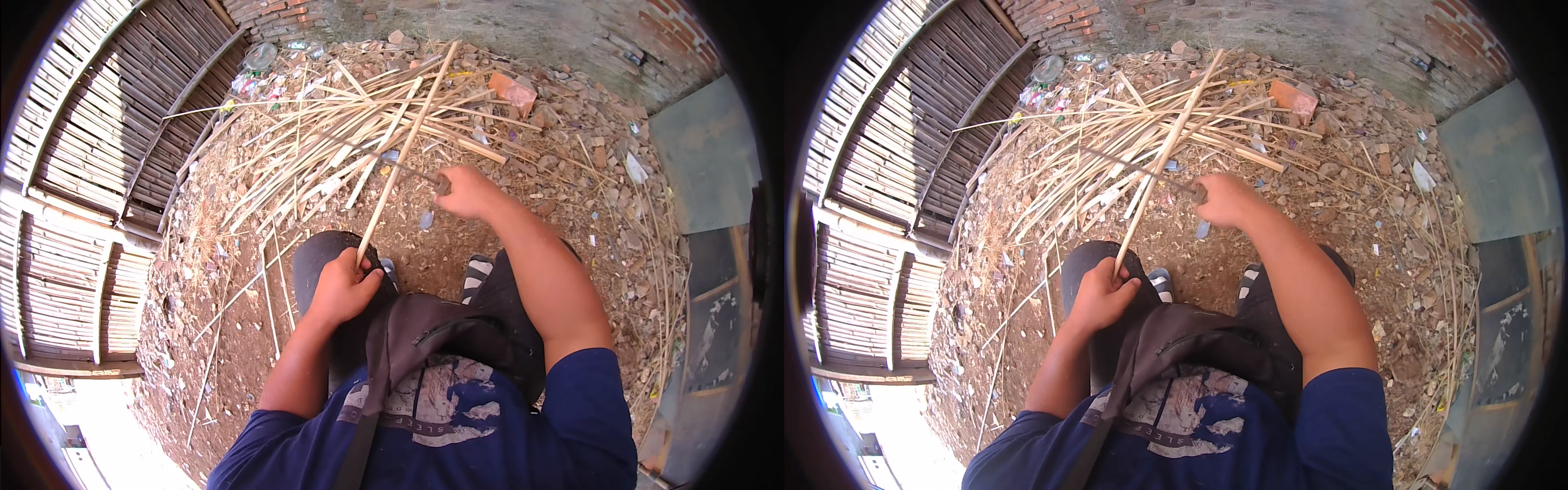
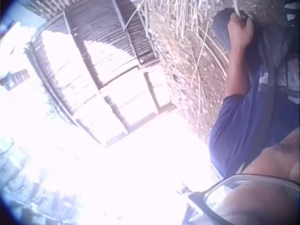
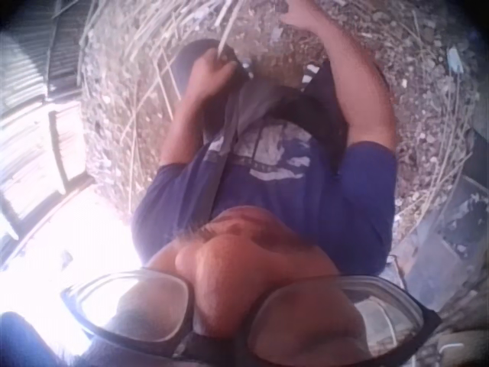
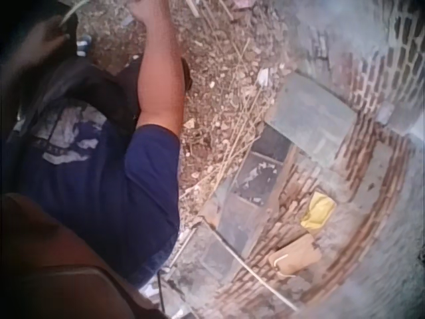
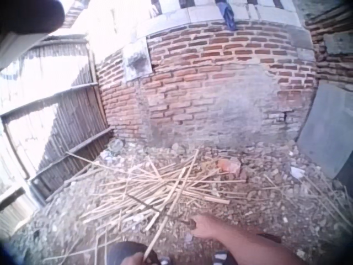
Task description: The person whittles a thin bamboo stick using a knife, scraping along its length while holding it against their lap.
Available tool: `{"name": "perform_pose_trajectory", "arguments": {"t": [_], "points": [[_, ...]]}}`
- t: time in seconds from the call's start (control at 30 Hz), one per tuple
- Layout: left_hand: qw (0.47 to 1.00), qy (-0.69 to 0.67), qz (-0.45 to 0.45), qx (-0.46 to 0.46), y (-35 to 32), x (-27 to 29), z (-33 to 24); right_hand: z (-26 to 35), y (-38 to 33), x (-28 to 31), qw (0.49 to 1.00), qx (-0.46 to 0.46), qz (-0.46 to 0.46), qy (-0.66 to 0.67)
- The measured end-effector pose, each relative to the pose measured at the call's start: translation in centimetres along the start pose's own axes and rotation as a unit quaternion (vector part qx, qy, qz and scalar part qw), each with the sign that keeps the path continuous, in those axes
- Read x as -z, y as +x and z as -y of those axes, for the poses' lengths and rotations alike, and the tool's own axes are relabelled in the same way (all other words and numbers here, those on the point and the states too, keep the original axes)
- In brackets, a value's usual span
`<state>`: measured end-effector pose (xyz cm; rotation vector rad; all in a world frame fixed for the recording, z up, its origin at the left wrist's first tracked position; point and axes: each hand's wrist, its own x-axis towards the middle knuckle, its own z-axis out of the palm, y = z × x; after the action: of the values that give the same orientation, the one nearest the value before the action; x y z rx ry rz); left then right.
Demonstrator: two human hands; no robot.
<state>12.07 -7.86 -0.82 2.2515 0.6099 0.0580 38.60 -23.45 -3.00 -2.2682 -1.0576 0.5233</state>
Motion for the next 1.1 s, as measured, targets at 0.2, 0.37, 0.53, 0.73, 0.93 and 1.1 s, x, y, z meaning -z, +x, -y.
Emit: {"name": "perform_pose_trajectory", "arguments": {"t": [0.2,0.37,0.53,0.73,0.93,1.1], "points": [[0.999,0.037,0.022,-0.022,0.3,-0.4,-0.2,-1.0,1.0,0.5,0.998,-0.065,-0.010,0.013],[0.998,0.059,0.031,-0.024,-0.3,-0.2,-0.1,-0.5,0.3,0.8,0.998,-0.045,-0.042,-0.005],[1.000,0.003,0.026,-0.014,0.1,-0.2,0.2,2.1,-1.8,0.4,0.988,0.076,0.068,-0.115],[0.999,-0.017,0.027,-0.018,0.1,0.3,0.0,-1.3,-0.2,2.1,0.996,-0.040,-0.082,0.019],[0.999,-0.027,0.024,-0.017,-0.3,0.3,0.4,2.7,-2.6,2.4,0.975,0.127,0.090,-0.158],[0.998,-0.039,0.049,-0.022,0.2,0.5,0.2,-2.7,-1.3,3.2,0.997,0.006,-0.072,0.003]]}}
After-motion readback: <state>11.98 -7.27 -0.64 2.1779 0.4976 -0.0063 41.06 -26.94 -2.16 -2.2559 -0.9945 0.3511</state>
